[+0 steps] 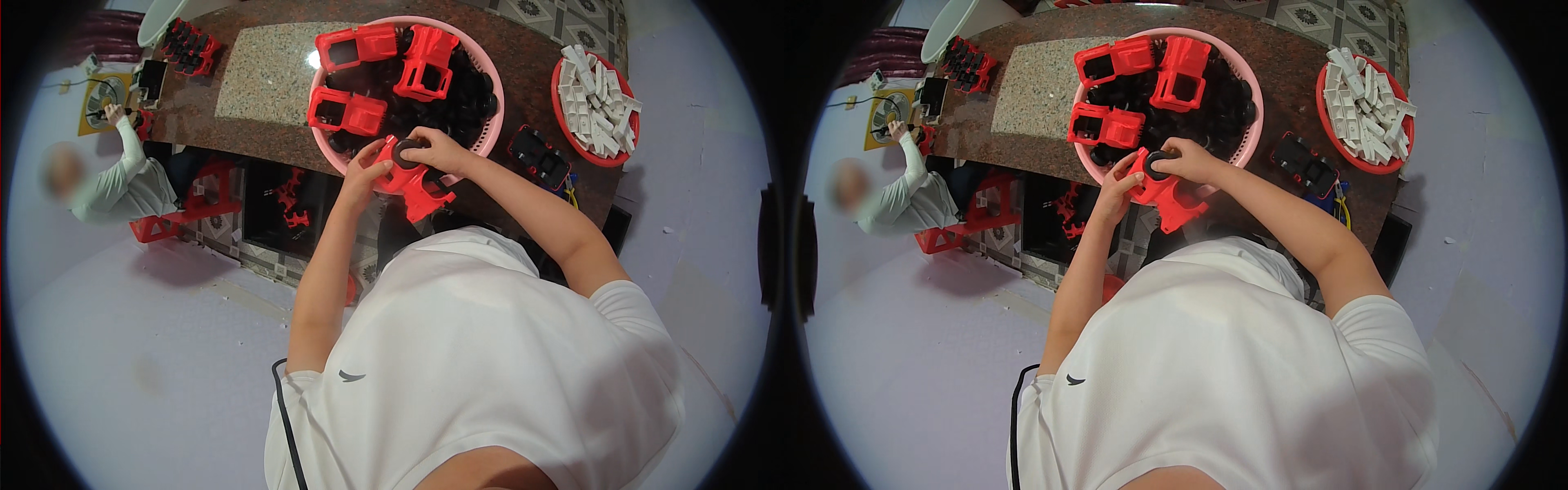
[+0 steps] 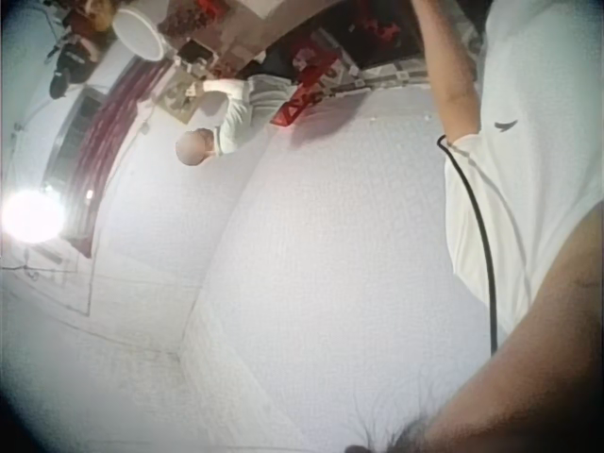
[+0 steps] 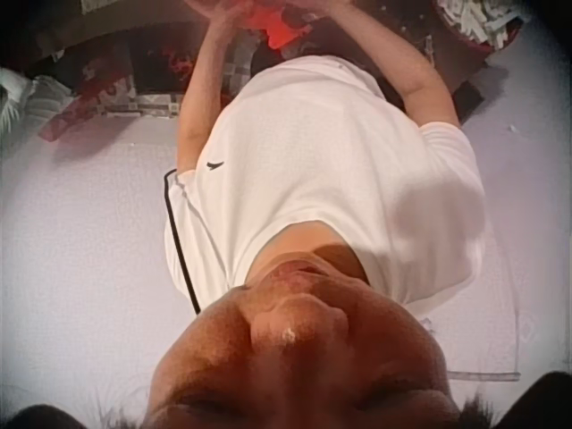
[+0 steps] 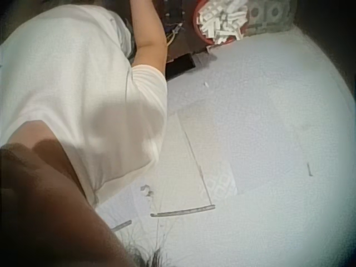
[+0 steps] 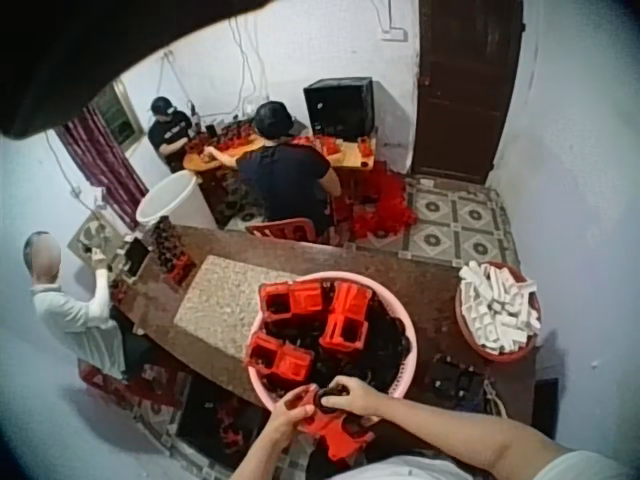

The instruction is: The recorder is assembling small toy trucks by attaching black wheels to red chassis and adding white components.

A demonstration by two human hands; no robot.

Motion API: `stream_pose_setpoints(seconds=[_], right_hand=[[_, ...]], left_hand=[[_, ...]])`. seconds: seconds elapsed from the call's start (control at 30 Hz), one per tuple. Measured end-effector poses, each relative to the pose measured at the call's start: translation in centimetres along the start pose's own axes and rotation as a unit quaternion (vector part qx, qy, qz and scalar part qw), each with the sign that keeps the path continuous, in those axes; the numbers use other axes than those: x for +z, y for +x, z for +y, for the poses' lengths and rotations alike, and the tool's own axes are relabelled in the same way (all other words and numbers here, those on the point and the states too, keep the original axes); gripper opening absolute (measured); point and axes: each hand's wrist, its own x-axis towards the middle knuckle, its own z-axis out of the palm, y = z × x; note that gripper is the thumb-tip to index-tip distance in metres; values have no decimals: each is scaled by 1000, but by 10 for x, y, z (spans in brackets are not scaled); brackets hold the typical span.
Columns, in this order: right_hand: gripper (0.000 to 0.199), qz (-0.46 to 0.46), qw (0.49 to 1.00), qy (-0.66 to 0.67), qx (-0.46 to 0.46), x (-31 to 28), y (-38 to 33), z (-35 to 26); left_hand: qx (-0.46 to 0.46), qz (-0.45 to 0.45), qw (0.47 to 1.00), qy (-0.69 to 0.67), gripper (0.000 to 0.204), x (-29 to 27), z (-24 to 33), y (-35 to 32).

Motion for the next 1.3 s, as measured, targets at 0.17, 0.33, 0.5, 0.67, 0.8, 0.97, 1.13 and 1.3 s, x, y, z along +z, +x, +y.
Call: stream_pose_setpoints(seconds=[0.17,0.33,0.5,0.67,0.8,0.97,1.13,1.3], right_hand=[[46,-38,999,11,-9,-4,-8,-17],[98,-71,988,-138,-12,-5,-7,-29],[91,-103,987,-122,-1,-11,-15,-43],[83,-41,986,-157,-31,-4,-22,-38],[83,-46,989,-137,-26,0,-20,-23],[79,-91,987,-131,-12,-3,-16,-15],[46,-6,998,-65,4,-32,0,-9],[26,163,812,-538,-158,-45,15,20]], left_hand=[[-36,-39,999,-9,81,4,12,-8],[-3,-86,980,182,90,18,39,-6],[68,-86,953,282,86,19,41,-3],[78,-82,961,251,82,21,38,-10],[55,-87,962,254,79,16,34,-10],[66,-66,966,242,75,19,21,-17],[23,-16,996,82,66,3,17,-21],[12,-27,1000,-10,67,-13,20,-30]])
